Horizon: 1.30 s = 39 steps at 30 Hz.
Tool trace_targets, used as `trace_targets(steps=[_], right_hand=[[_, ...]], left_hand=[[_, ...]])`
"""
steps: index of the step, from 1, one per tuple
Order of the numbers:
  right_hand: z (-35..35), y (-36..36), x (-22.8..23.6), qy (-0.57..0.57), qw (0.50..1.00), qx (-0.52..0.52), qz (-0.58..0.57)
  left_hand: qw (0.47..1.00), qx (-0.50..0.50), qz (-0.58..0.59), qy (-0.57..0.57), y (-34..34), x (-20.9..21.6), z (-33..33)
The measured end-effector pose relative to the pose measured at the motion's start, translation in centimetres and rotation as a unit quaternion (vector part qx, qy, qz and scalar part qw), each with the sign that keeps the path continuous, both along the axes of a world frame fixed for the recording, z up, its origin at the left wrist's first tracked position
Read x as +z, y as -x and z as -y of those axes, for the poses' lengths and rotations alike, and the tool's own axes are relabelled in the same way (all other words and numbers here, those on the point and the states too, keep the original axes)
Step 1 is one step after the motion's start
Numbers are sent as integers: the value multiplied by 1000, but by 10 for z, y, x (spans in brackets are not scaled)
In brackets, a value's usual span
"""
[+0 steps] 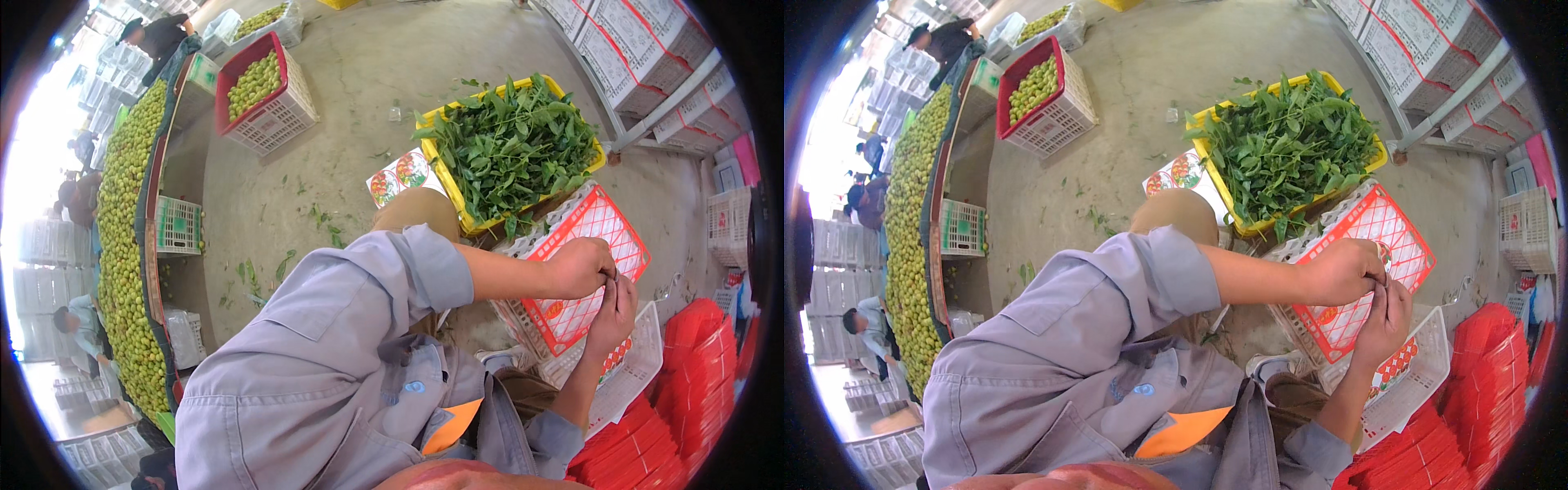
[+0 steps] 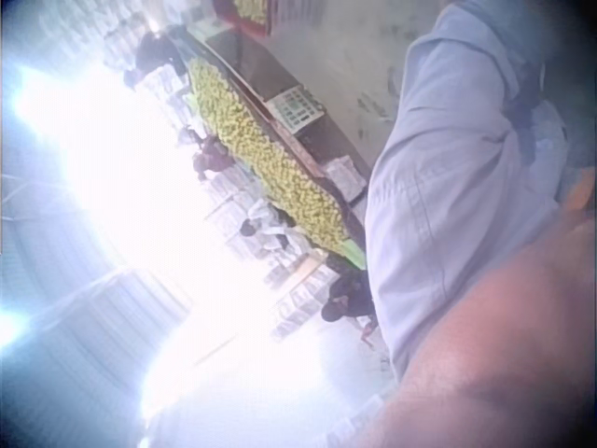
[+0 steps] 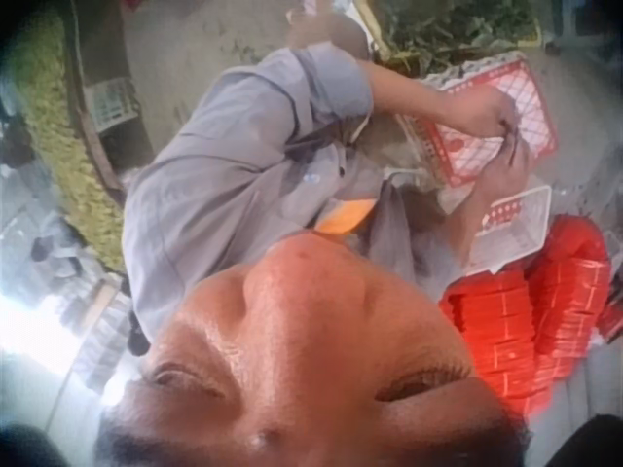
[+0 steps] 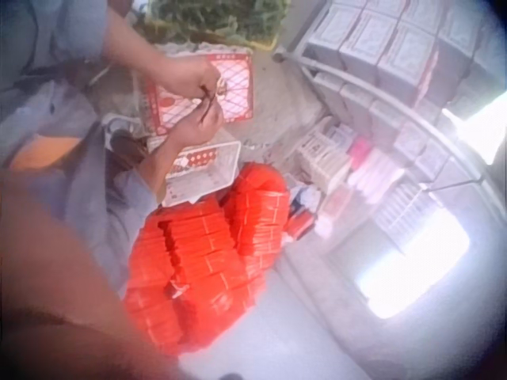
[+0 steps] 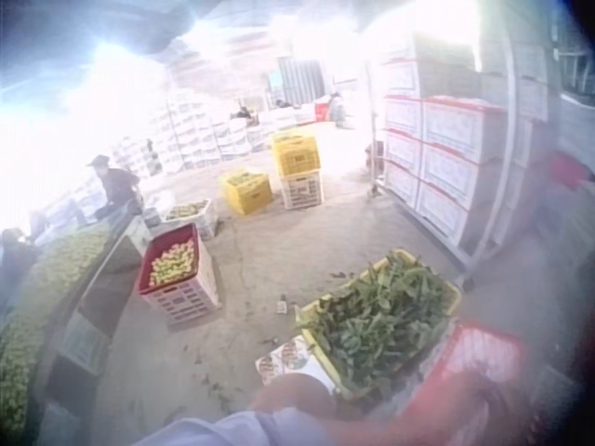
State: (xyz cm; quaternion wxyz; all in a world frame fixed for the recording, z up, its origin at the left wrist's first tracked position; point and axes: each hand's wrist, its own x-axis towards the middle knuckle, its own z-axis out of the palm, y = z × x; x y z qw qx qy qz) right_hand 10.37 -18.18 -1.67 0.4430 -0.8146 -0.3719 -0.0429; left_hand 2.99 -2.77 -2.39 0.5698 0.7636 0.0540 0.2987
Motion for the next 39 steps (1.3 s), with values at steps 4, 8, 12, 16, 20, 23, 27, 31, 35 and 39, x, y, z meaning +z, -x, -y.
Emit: trace_targets(steps=[4,8,12,16,20,23,27,31,35,39], right_hand=[[-1,-1,-5,-16,999,1,35],[-3,1,-8,-14,998,-20,58],[-5,0,-13,26,995,-46,87],[-9,-1,-14,39,994,-67,73],[-15,2,-10,45,993,-105,-8],[-20,4,-9,9,999,-52,8],[-23,-1,-8,3,1000,15,11],[-17,-12,-3,-5,998,57,-32],[-10,-19,-6,-15,996,86,-36],[-9,-21,-9,-41,993,25,-105]], left_hand=[[999,16,16,-29,1,-3,1],[996,23,-2,-85,5,-1,3],[992,30,-16,-121,8,2,4],[990,20,-31,-136,8,4,0],[991,15,-30,-127,10,5,-3],[987,21,-52,-149,10,4,-5],[990,22,-33,-137,8,0,-9],[992,19,-29,-122,8,0,-10],[993,11,-13,-113,10,2,-12],[990,-1,37,-133,10,1,-15]])
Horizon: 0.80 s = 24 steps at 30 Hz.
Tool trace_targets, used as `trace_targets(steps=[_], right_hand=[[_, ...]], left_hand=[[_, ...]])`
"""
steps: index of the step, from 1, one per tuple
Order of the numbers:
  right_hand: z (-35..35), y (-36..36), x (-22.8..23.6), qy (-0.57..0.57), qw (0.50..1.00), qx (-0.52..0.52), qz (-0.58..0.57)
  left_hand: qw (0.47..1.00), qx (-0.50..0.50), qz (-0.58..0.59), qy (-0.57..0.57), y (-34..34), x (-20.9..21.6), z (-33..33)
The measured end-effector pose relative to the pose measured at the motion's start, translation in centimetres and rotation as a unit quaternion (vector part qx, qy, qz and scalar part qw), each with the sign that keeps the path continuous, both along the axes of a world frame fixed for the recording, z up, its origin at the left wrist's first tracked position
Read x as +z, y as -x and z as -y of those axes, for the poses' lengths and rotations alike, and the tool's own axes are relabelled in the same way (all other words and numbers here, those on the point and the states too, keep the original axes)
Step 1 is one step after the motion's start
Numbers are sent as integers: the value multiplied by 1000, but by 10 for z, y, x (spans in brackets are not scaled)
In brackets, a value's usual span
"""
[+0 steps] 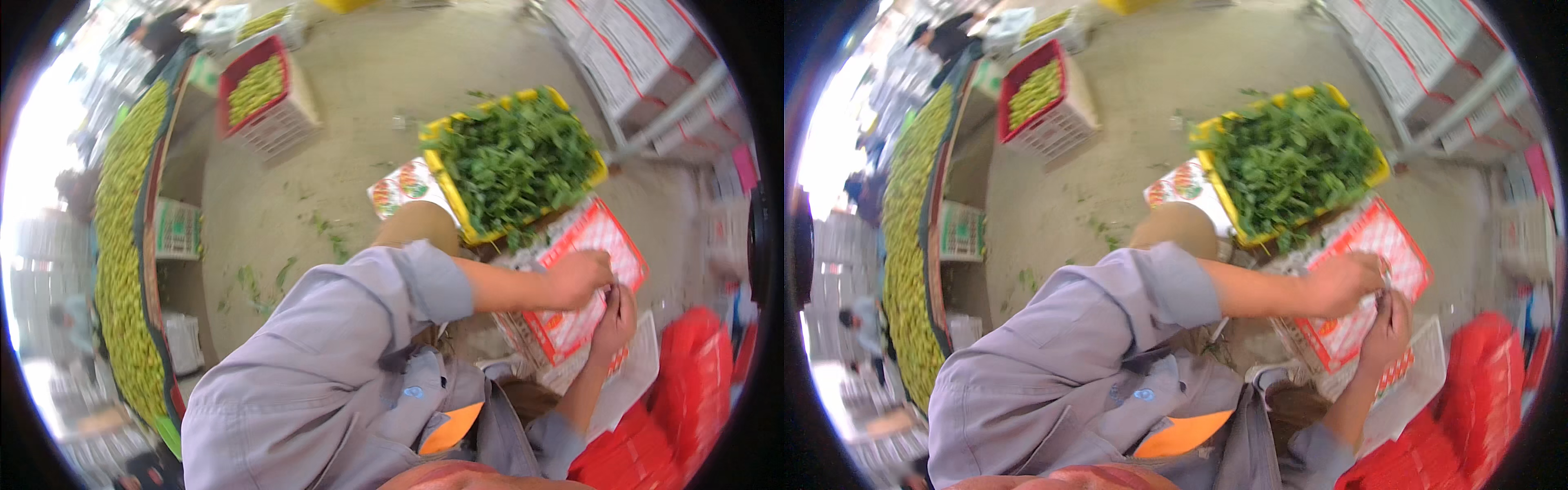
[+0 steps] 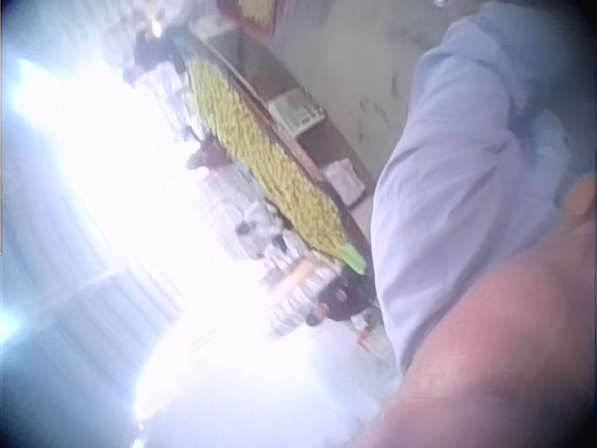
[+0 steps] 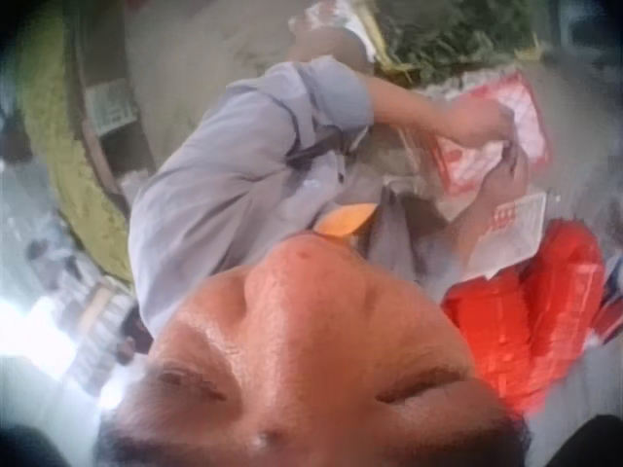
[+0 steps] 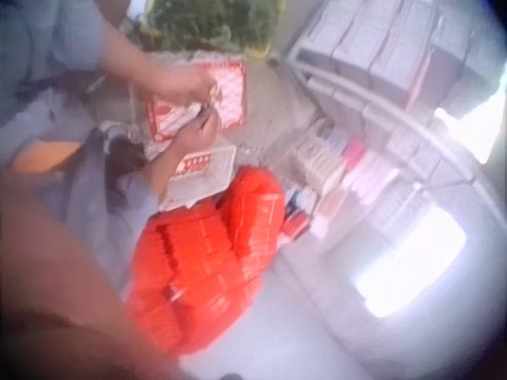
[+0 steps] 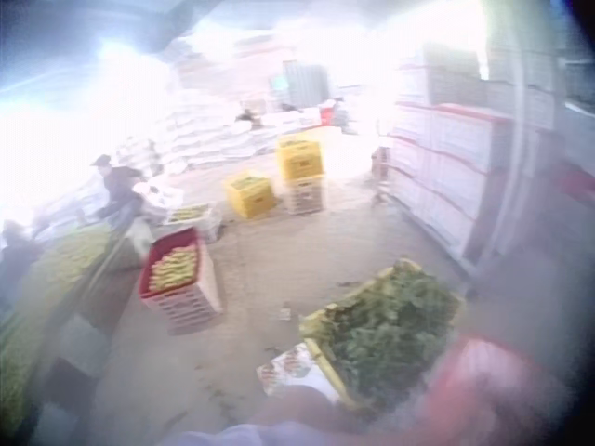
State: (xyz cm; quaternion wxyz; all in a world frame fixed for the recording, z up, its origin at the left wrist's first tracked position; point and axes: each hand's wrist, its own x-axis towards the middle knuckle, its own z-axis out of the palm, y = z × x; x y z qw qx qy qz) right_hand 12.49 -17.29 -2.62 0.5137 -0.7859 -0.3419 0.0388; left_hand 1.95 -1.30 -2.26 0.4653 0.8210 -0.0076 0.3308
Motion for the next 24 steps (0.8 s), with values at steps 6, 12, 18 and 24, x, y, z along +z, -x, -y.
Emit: trace_targets(steps=[6,12,18,24], right_hand=[[-12,16,3,-18,985,24,168],[-17,26,20,-41,970,-31,237],[-17,27,23,-52,969,-18,239],[-12,31,25,-19,958,-20,284]], left_hand=[[997,15,-38,70,2,-3,-3],[983,4,-141,116,3,18,-7],[949,-10,-190,250,1,16,-2],[963,-11,-170,207,2,14,-2]])
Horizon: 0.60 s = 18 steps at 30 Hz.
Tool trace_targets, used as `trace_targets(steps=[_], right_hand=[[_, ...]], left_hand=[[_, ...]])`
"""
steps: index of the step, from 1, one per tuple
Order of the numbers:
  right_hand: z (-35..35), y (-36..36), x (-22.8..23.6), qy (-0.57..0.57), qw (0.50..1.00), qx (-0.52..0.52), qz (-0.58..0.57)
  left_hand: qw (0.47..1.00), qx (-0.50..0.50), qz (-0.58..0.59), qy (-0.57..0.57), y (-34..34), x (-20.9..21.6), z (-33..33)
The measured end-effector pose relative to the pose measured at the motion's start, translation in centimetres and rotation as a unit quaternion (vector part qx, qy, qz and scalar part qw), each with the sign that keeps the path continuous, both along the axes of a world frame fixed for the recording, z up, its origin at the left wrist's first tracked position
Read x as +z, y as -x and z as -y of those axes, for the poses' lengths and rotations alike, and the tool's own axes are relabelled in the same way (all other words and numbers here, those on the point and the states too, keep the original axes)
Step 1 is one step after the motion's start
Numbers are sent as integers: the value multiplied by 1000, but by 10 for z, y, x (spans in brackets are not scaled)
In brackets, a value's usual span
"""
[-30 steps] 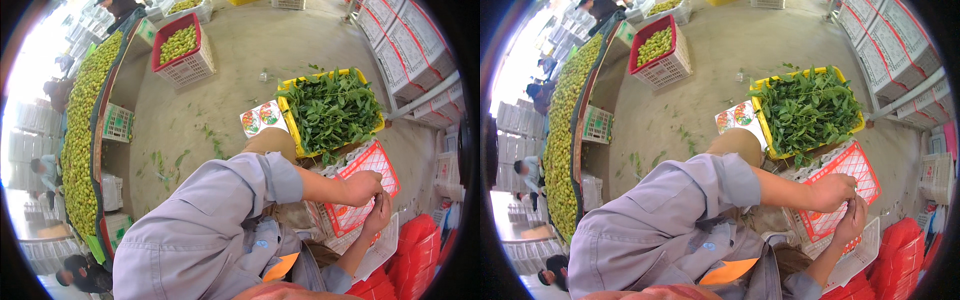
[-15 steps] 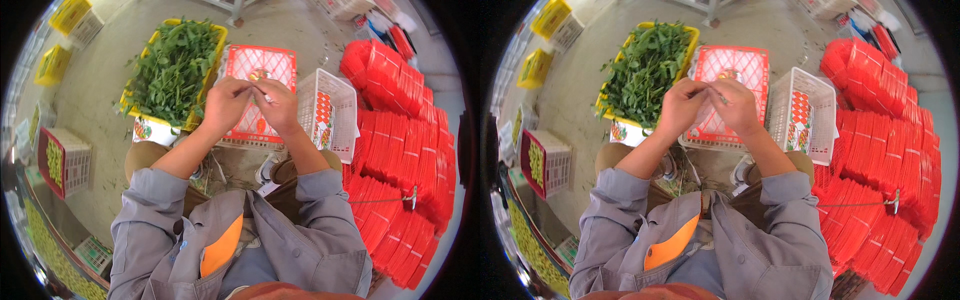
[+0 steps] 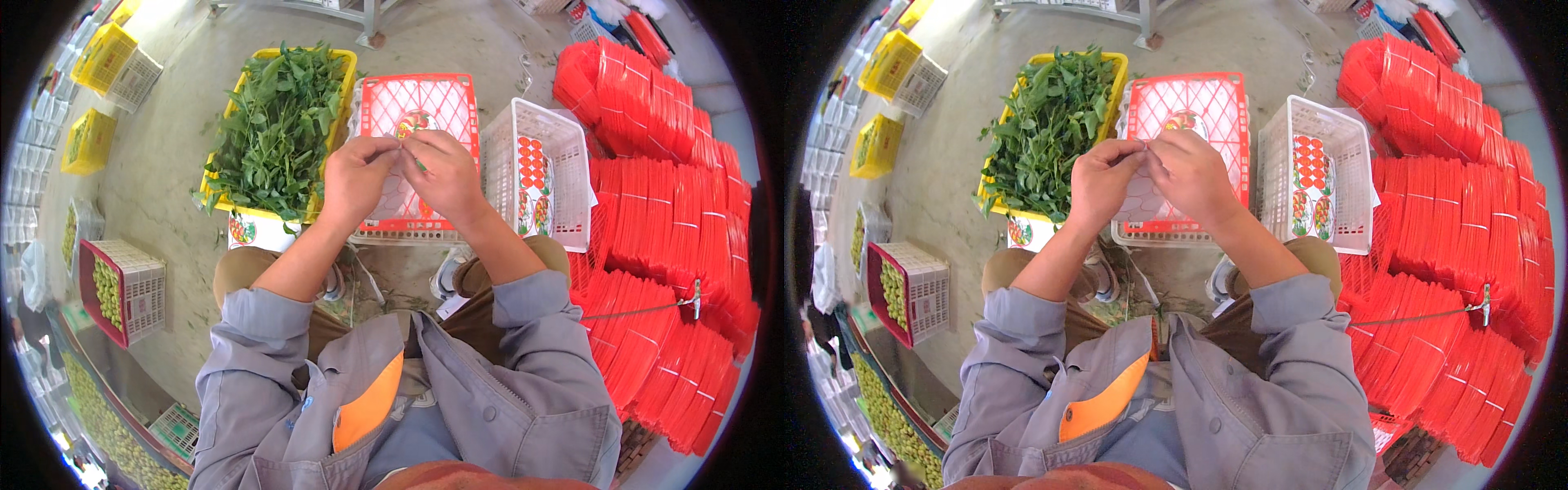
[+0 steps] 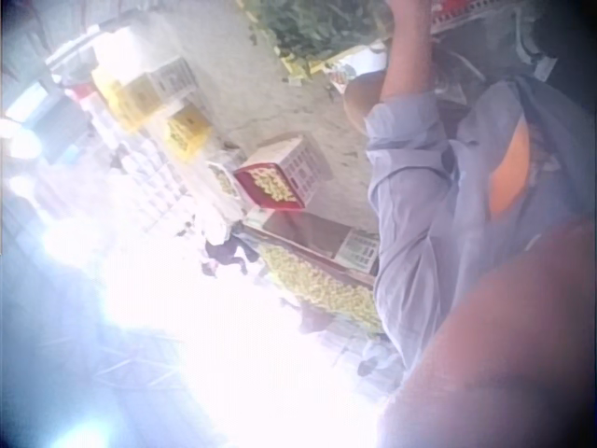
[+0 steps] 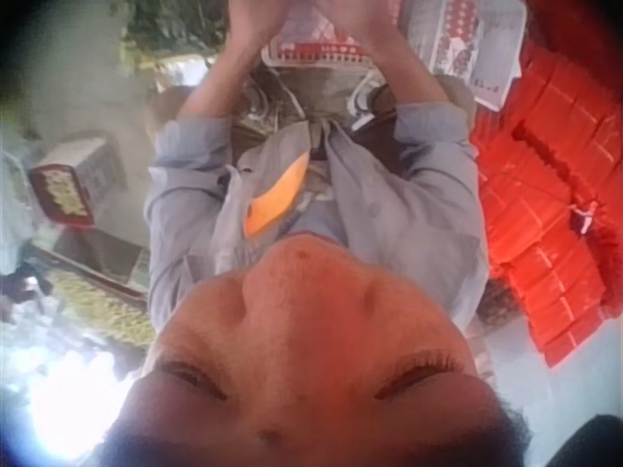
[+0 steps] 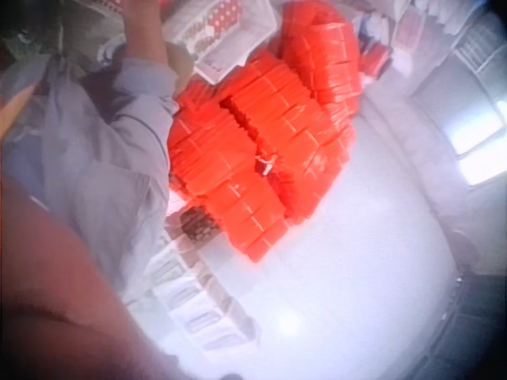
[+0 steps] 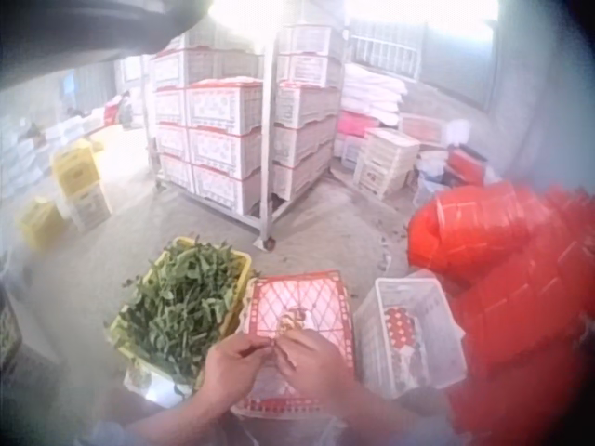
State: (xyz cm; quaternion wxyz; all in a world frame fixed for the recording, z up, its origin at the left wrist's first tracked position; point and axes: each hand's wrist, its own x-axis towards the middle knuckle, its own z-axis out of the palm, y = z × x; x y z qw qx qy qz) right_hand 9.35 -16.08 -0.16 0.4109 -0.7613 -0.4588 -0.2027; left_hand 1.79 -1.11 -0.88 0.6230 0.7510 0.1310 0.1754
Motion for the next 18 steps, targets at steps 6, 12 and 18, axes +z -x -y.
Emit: trace_targets(steps=[6,12,18], right_hand=[[-2,1,-2,-14,999,1,-42],[2,-1,-7,-51,974,-10,-219],[7,-15,-8,-69,814,-15,-577]], left_hand=[[999,-11,5,-36,2,-1,-2],[995,-10,29,-97,2,5,-3],[994,-4,22,-104,-1,1,-10]])
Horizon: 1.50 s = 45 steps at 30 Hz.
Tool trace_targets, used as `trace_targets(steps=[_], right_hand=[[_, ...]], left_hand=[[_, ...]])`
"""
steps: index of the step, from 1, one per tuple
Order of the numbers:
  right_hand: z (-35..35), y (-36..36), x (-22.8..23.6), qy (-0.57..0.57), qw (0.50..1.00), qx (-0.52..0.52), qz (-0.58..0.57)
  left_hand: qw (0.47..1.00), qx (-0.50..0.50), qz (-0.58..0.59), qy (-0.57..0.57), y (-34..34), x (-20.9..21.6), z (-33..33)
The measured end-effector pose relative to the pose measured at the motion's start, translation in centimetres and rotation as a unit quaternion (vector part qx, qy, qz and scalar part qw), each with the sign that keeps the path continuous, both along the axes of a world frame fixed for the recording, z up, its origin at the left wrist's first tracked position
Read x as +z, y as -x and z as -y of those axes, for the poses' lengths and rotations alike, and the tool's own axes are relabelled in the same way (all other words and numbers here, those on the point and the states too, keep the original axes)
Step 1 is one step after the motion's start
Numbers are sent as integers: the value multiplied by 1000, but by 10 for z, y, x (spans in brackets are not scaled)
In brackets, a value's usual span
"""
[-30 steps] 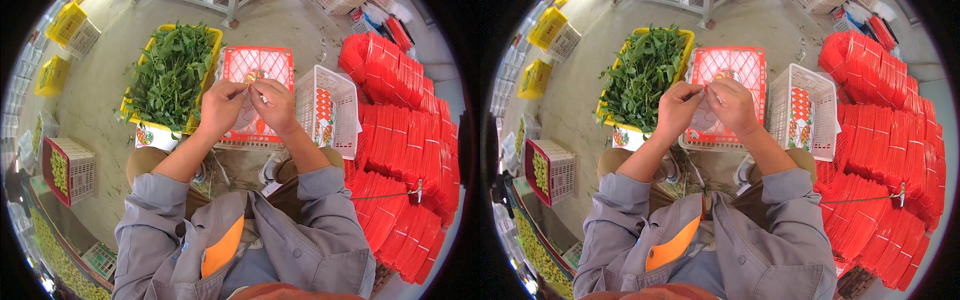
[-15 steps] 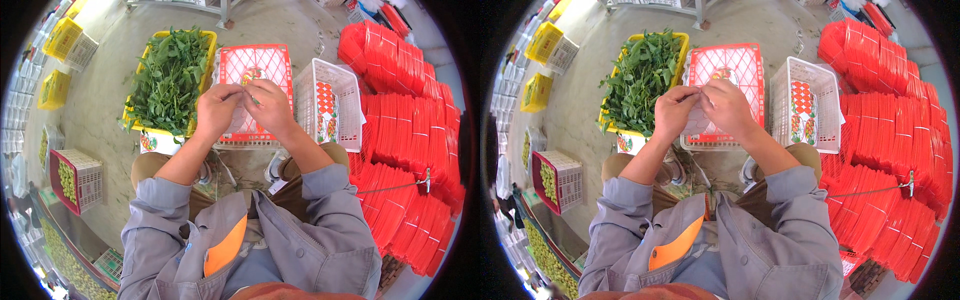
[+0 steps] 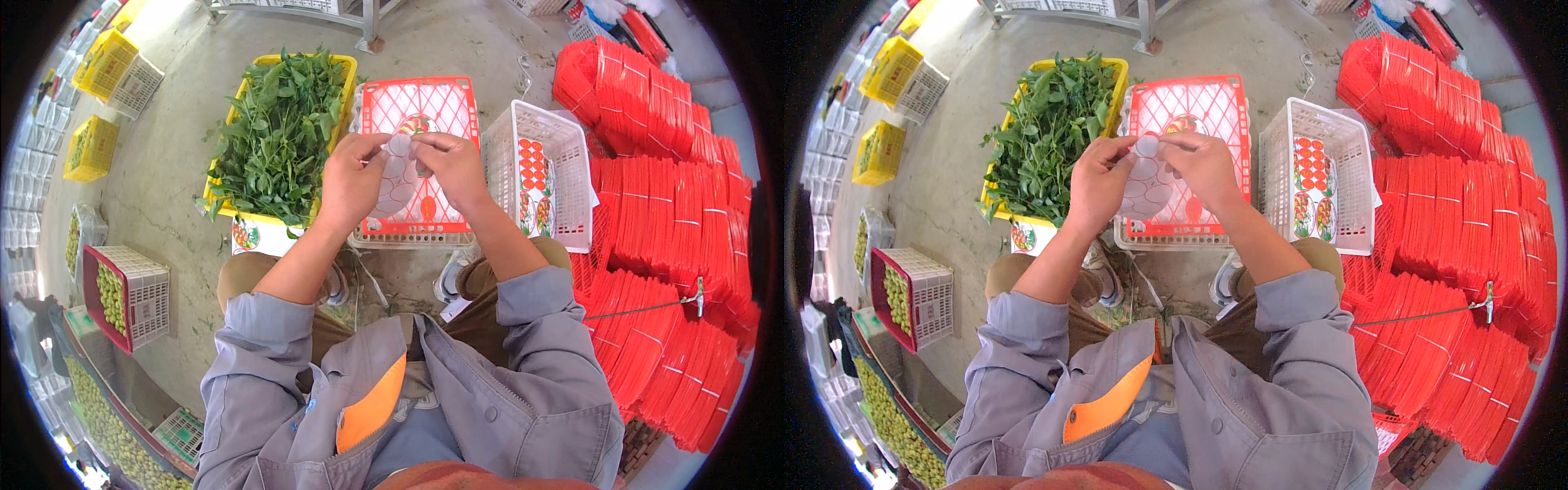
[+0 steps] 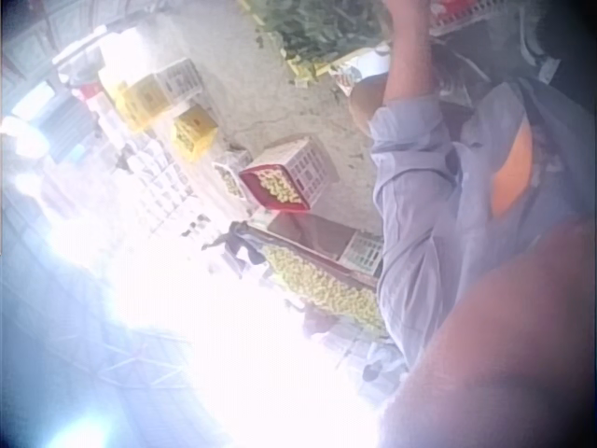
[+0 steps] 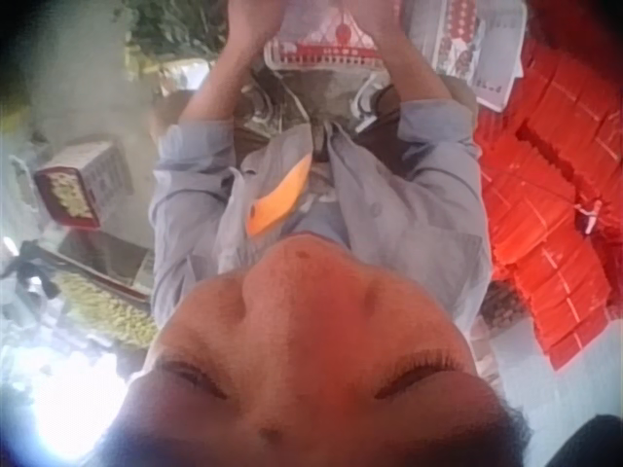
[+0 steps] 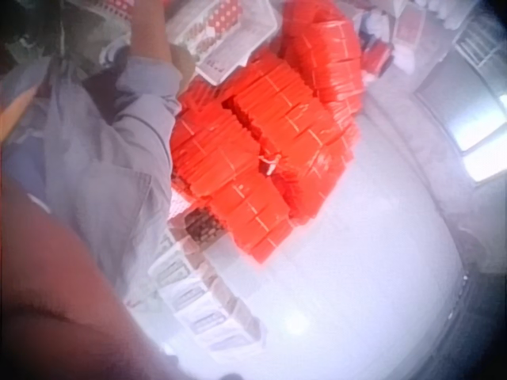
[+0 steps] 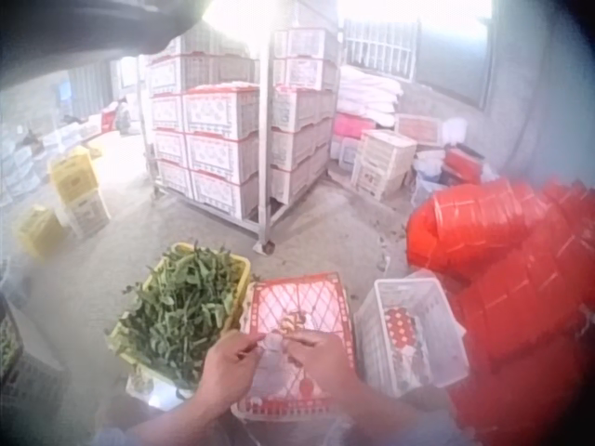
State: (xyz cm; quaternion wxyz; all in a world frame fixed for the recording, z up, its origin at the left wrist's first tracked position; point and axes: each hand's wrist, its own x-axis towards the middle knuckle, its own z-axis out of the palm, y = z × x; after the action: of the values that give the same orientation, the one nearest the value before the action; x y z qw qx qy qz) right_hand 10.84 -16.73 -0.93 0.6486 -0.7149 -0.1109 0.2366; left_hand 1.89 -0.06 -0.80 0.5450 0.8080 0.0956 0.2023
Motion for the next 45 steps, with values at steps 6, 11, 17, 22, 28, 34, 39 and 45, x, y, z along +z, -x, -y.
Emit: trace_targets(steps=[6,11,17,22,28,34,39,45], right_hand=[[10,-24,-7,-193,961,-55,-193],[1,-90,-43,24,973,-125,192],[-24,-166,-127,270,829,-92,481],[-23,-189,-162,377,797,-45,469],[-23,-198,-176,351,767,-54,534],[-25,-201,-184,387,746,-46,539],[-23,-199,-189,419,733,0,535],[-17,-200,-183,366,729,13,578]], left_hand=[[996,83,-34,4,-15,-5,-39],[983,155,-31,93,-25,10,-83],[986,136,-68,66,-26,16,-87],[988,130,-64,45,-30,17,-90],[989,117,-77,45,-32,17,-90],[991,109,-71,22,-32,13,-83],[992,112,-54,5,-30,10,-81],[993,105,-50,-2,-33,8,-79]])
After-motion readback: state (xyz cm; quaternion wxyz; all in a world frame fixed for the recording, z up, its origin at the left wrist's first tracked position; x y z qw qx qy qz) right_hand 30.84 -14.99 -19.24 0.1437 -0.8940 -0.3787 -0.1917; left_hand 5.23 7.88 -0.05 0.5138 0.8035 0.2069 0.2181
